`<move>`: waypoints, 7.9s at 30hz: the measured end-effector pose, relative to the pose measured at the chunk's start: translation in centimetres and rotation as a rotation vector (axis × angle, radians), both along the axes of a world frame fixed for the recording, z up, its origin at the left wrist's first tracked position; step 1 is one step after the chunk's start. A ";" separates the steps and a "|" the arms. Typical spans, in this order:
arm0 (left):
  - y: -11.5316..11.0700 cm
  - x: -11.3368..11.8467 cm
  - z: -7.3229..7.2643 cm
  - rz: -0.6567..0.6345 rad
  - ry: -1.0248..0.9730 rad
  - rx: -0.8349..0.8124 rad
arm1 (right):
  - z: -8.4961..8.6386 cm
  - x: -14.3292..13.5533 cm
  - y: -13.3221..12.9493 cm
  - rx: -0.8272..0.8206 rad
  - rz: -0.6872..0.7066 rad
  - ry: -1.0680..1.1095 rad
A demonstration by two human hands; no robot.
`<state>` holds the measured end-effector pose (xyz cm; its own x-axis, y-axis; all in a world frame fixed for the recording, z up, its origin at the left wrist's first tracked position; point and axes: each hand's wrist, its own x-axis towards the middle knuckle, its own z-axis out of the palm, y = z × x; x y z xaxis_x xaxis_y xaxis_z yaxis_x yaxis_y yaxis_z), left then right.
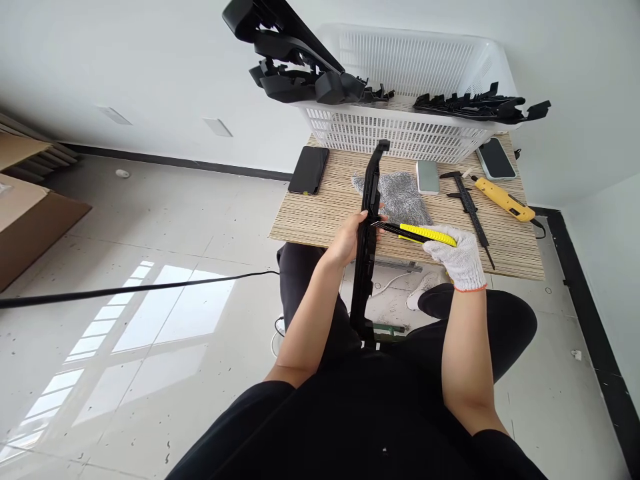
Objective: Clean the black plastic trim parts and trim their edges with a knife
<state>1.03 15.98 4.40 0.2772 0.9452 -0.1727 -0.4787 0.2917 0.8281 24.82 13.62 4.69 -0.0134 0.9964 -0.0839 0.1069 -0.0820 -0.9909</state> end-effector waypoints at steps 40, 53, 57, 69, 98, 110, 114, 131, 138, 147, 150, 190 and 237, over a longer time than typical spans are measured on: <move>0.1 0.3 -1.8 0.013 0.396 0.435 | -0.2 -0.9 0.5 0.094 -0.071 -0.099; 0.1 0.2 -1.8 0.018 0.438 0.453 | -0.2 -0.9 0.5 0.094 -0.048 -0.114; 0.0 0.2 -1.7 0.026 0.439 0.445 | -0.1 -0.9 0.4 0.101 -0.093 -0.124; 0.0 0.3 -1.6 0.030 0.423 0.444 | 0.0 -1.1 0.3 0.037 -0.064 -0.025; 0.1 0.2 -1.7 0.005 0.386 0.379 | 0.0 -1.2 0.3 0.087 -0.058 -0.110; 0.0 0.1 -1.5 0.020 0.432 0.428 | 0.4 -1.4 0.3 0.096 -0.123 -0.104; 0.1 0.1 -1.6 0.050 0.464 0.451 | 0.6 -1.4 0.2 0.106 -0.029 -0.178; 0.0 0.1 -1.4 0.021 0.510 0.453 | 0.4 -1.5 0.4 0.112 -0.120 -0.165; 0.0 0.1 -1.5 0.017 0.497 0.447 | 0.6 -1.7 0.3 0.095 -0.127 -0.131; 0.1 0.2 -1.6 0.019 0.468 0.430 | 0.6 -2.0 0.5 0.101 -0.173 -0.116; 0.1 0.2 -1.7 0.034 0.466 0.436 | 0.7 -2.2 0.4 0.108 -0.082 -0.145; 1.2 0.0 -1.8 -0.074 0.353 0.530 | 0.1 -1.8 0.4 0.099 -0.144 -0.169; 1.7 -1.2 -0.1 -0.256 0.194 0.282 | -0.1 -1.9 0.3 0.163 -0.211 -0.171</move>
<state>-0.19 17.71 4.26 0.4965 0.8680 0.0108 -0.2478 0.1298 0.9601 22.95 13.93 4.63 0.1958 0.9761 0.0942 0.2703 0.0386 -0.9620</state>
